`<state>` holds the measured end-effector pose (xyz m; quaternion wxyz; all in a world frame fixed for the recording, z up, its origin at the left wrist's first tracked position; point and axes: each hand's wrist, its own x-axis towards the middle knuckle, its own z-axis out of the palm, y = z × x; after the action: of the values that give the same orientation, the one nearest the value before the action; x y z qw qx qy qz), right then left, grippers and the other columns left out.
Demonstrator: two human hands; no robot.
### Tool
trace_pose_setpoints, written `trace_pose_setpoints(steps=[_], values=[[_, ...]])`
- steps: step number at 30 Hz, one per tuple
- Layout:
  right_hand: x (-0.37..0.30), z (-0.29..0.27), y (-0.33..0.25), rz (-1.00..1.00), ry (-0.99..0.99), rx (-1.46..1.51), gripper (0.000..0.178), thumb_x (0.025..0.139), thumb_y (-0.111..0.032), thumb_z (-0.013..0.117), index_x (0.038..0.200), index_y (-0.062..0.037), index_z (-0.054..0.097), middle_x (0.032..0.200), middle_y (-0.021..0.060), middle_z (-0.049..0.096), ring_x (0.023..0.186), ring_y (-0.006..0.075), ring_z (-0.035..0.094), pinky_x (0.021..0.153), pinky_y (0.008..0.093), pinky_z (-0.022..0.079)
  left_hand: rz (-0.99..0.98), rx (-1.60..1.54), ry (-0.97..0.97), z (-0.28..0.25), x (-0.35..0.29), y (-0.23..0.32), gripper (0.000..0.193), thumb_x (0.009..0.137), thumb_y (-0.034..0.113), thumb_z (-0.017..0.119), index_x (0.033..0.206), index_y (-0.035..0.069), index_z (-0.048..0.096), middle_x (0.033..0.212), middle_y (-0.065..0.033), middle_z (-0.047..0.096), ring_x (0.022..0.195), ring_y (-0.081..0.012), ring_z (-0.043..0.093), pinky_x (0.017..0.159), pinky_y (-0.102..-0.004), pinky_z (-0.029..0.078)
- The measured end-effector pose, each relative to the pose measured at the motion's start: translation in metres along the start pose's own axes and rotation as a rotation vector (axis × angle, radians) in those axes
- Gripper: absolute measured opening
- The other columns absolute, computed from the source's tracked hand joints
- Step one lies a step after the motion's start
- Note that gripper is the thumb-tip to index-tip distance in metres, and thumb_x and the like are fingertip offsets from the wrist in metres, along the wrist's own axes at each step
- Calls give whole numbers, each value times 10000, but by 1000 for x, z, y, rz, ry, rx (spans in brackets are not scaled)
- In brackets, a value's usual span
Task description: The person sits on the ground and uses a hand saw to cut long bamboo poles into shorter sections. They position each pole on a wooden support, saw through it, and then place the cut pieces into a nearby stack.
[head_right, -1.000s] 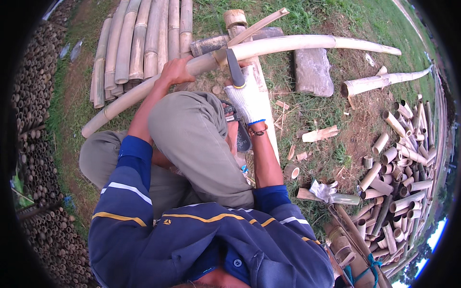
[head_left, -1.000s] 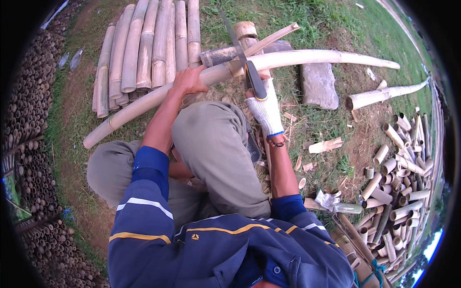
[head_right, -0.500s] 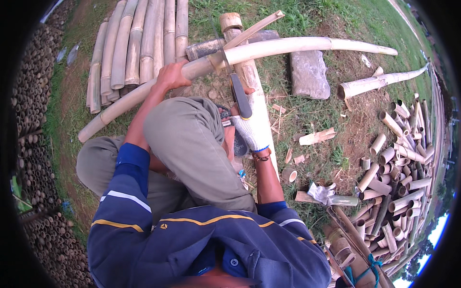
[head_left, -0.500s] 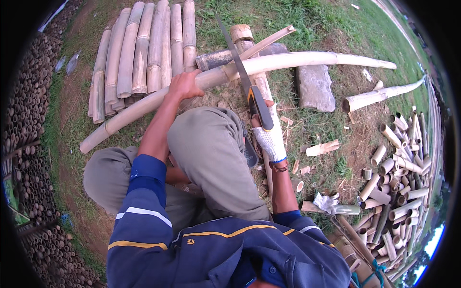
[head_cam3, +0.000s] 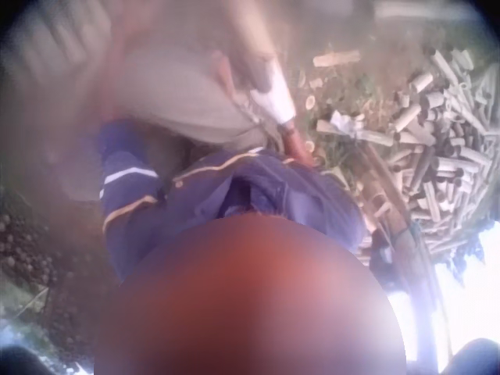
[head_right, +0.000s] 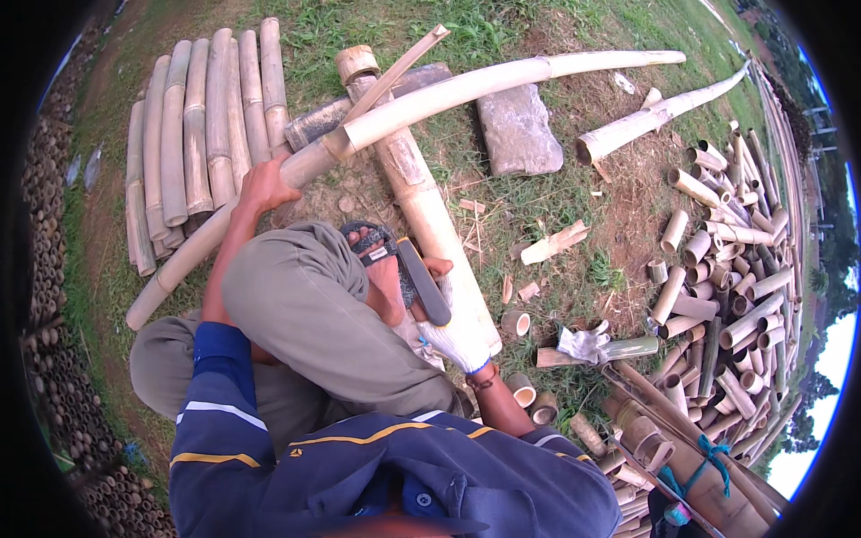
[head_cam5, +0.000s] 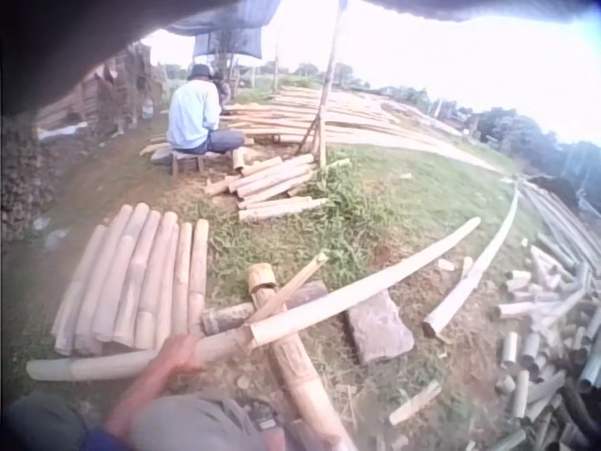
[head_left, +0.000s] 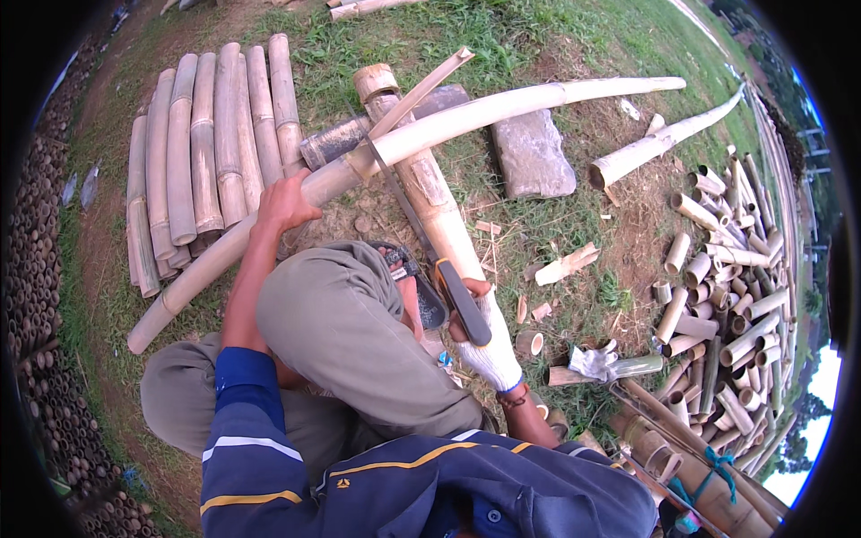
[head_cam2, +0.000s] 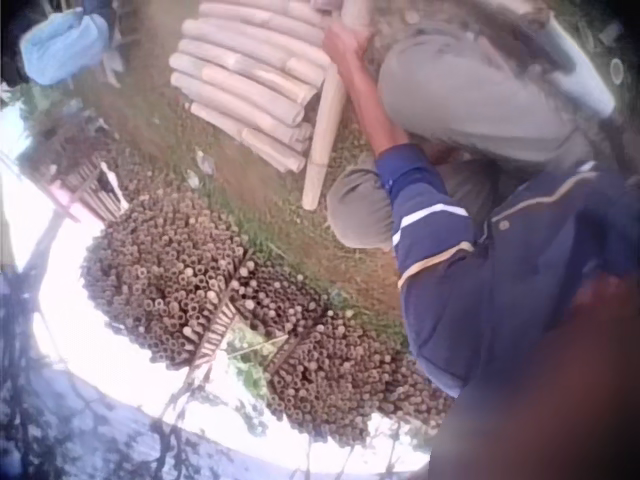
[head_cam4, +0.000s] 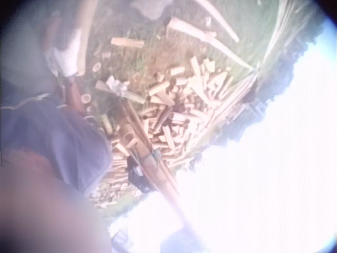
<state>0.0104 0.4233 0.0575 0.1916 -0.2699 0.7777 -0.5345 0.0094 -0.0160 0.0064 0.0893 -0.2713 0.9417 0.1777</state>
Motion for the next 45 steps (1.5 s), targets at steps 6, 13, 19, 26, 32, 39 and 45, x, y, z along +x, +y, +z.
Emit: trace_pose_setpoints(steps=[6,13,19,26,32,39,45], values=[[103,34,-32,-92,78,-16,566,881,-124,759,1401,-65,543,1028,130,657,974,270,674,872,387,547,-2,40,41,-7,-3,13,839,650,312,889,1446,169,666,1188,-225,793,1143,-417,750,1020,-507,593],[-45,-11,-1,132,-44,14,558,886,-66,728,1405,-89,522,972,89,646,867,205,669,802,339,537,54,-46,-54,-16,4,9,784,613,316,881,1358,137,712,1165,-244,791,1134,-432,748,1011,-510,592],[39,19,8,35,0,-115,525,912,-167,728,1394,-85,538,1008,133,683,863,269,713,766,372,566,-3,0,1,-6,-4,16,858,618,316,881,1432,124,688,1187,-245,791,1136,-425,752,1023,-501,592],[170,60,-15,-57,38,19,554,899,-183,764,1385,-79,519,1016,164,713,911,303,781,751,437,613,46,43,-36,-13,8,2,858,625,361,879,1428,121,695,1214,-246,786,1165,-416,746,1035,-505,586],[-48,-1,-8,271,-85,78,585,854,-53,761,1398,-74,544,1181,146,665,1072,256,696,960,395,555,27,-18,-95,-14,4,0,844,623,351,883,1406,96,696,1211,-245,787,1154,-428,747,1028,-510,590],[81,31,16,21,-20,43,538,903,-89,741,1400,-69,535,989,63,664,889,178,670,781,337,553,27,-9,38,-1,-3,17,792,627,322,885,1363,88,715,1193,-243,790,1139,-434,750,1031,-511,591],[137,47,-14,1,-8,81,512,913,-62,718,1390,-70,530,982,45,647,892,157,639,787,336,546,84,-3,-74,-15,14,5,754,623,370,866,1321,118,733,1168,-240,793,1112,-422,754,970,-519,592]])
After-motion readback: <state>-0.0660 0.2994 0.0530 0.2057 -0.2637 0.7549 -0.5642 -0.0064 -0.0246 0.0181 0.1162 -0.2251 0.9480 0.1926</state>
